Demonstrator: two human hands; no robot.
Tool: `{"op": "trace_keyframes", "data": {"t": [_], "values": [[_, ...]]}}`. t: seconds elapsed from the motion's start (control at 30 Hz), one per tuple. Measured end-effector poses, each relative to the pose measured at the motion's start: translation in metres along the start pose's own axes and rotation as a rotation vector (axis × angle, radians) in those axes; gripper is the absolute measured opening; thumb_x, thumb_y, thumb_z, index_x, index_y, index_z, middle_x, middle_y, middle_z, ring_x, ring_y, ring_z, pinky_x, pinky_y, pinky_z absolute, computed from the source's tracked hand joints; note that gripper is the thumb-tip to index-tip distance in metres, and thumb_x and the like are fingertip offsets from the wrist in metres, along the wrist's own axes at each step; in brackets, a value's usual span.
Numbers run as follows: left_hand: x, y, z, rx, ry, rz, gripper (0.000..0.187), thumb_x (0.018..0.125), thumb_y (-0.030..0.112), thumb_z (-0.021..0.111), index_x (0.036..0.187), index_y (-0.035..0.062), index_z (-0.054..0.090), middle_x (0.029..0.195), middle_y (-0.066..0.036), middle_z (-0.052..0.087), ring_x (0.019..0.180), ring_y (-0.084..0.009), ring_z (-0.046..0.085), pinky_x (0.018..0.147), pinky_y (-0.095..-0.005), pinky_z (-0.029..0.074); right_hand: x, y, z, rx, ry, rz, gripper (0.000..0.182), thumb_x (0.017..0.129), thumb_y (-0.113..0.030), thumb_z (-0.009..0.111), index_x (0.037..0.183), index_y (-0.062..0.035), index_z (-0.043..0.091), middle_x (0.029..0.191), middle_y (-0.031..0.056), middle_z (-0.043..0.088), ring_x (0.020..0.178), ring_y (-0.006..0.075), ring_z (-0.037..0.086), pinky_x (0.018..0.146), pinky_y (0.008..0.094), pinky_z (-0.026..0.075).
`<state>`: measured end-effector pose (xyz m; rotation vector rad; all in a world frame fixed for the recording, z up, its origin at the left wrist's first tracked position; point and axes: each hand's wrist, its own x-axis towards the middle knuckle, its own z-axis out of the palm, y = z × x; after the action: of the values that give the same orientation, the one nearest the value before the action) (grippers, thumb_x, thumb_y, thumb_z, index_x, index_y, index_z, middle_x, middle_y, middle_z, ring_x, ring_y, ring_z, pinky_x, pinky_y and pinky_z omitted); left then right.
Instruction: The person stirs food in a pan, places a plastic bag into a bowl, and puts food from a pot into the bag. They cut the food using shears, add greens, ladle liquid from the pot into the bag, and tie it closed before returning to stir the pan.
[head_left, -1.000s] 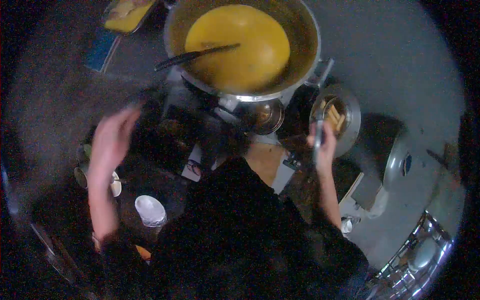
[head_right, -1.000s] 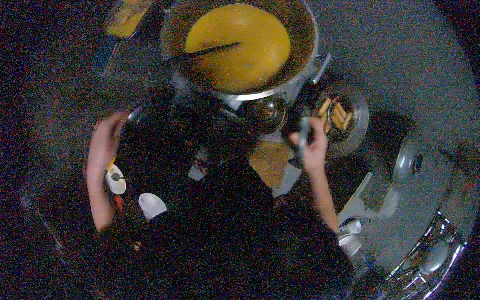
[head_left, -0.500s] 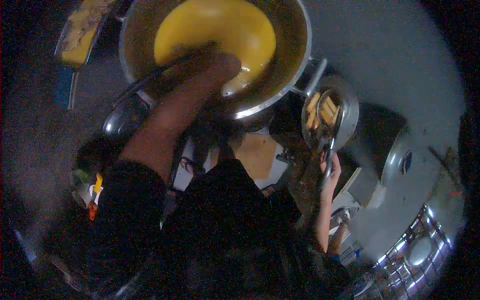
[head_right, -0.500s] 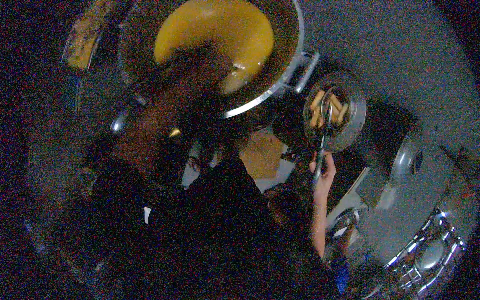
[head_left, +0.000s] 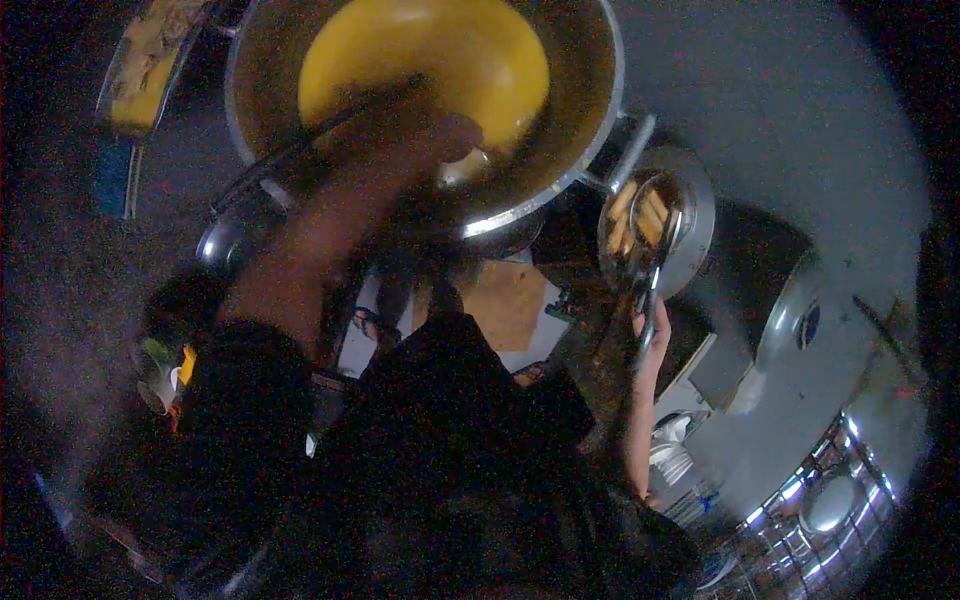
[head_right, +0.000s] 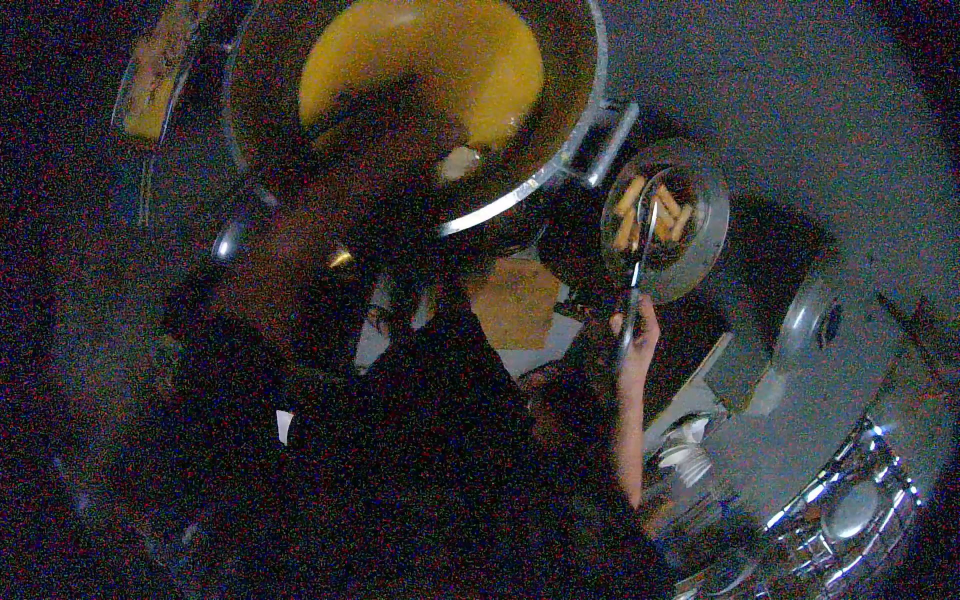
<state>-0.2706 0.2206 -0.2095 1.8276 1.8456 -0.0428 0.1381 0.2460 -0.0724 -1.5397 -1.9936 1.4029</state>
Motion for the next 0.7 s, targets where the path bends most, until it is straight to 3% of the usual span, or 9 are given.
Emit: {"op": "trace_keyframes", "data": {"t": [0.1,0.17,0.3,0.4,0.47,0.6,0.67,0.7], "values": [[-0.003,-0.007,-0.005,-0.030,0.014,0.019,0.016,0.072,0.014,0.047,0.077,0.0068,0.060,0.075,-0.015,0.058,0.072,-0.0280,0.057,0.065,-0.0410,0.044,0.000,-0.002,0.003,0.016,0.019,-0.018,0.046,0.072,-0.011,0.062,0.113,-0.0002,0.045,0.106,0.0092,0.049,0.098,0.0166,0.045,0.086,0.0275,0.034],[-0.008,-0.014,-0.008,-0.059,0.046,0.032,0.016,0.071,0.013,0.047,0.076,0.0067,0.061,0.074,-0.015,0.058,0.072,-0.0280,0.057,0.065,-0.0412,0.044,0.002,-0.020,0.013,0.074,0.101,-0.099,0.031,0.080,-0.028,0.051,0.094,-0.0009,0.049,0.080,-0.0027,0.045,0.074,0.0070,0.041,0.066,0.0185,0.032],[-0.024,-0.031,-0.011,-0.117,0.201,0.096,0.015,0.071,0.013,0.048,0.075,0.0065,0.061,0.073,-0.016,0.057,0.071,-0.0280,0.056,0.065,-0.0415,0.043,0.003,-0.034,0.013,0.125,0.049,0.031,0.028,0.081,-0.027,0.050,0.093,-0.0017,0.049,0.079,-0.0035,0.043,0.073,0.0062,0.040,0.066,0.0179,0.032],[-0.026,-0.032,-0.013,-0.128,0.402,0.164,0.015,0.070,0.013,0.048,0.073,0.0064,0.061,0.072,-0.016,0.057,0.070,-0.0280,0.056,0.065,-0.0417,0.043,0.010,-0.025,0.015,-0.007,0.115,-0.130,0.025,0.081,-0.025,0.049,0.091,-0.0022,0.049,0.078,-0.0038,0.043,0.072,0.0059,0.040,0.065,0.0177,0.032],[-0.023,-0.031,-0.017,-0.129,0.513,0.200,0.014,0.070,0.012,0.048,0.073,0.0063,0.061,0.072,-0.017,0.057,0.070,-0.0280,0.056,0.065,-0.0419,0.043,0.012,-0.046,0.017,0.081,0.060,-0.032,0.026,0.081,-0.026,0.049,0.093,-0.0018,0.049,0.079,-0.0033,0.043,0.072,0.0058,0.040,0.065,0.0179,0.032],[-0.021,-0.032,-0.020,-0.130,0.630,0.263,0.014,0.069,0.012,0.049,0.071,0.0061,0.061,0.071,-0.017,0.057,0.069,-0.0280,0.056,0.065,-0.0422,0.042,0.012,-0.017,0.019,0.006,0.112,-0.086,0.031,0.081,-0.029,0.050,0.095,-0.0010,0.049,0.080,-0.0026,0.044,0.075,0.0068,0.040,0.068,0.0188,0.032],[-0.026,-0.027,-0.023,-0.134,0.659,0.276,0.014,0.069,0.012,0.049,0.070,0.0060,0.061,0.070,-0.017,0.056,0.068,-0.0281,0.056,0.064,-0.0424,0.042,0.007,-0.013,0.011,0.092,0.071,0.056,0.046,0.075,-0.012,0.061,0.114,-0.0005,0.042,0.110,0.0079,0.046,0.098,0.0162,0.045,0.088,0.0285,0.034],[-0.027,-0.023,-0.022,-0.139,0.678,0.298,0.013,0.069,0.012,0.049,0.070,0.0059,0.061,0.070,-0.018,0.056,0.068,-0.0281,0.056,0.064,-0.0425,0.042,0.006,-0.008,0.008,0.094,0.072,0.056,0.046,0.075,-0.012,0.061,0.114,-0.0005,0.042,0.110,0.0079,0.046,0.098,0.0162,0.045,0.088,0.0285,0.034]]}}
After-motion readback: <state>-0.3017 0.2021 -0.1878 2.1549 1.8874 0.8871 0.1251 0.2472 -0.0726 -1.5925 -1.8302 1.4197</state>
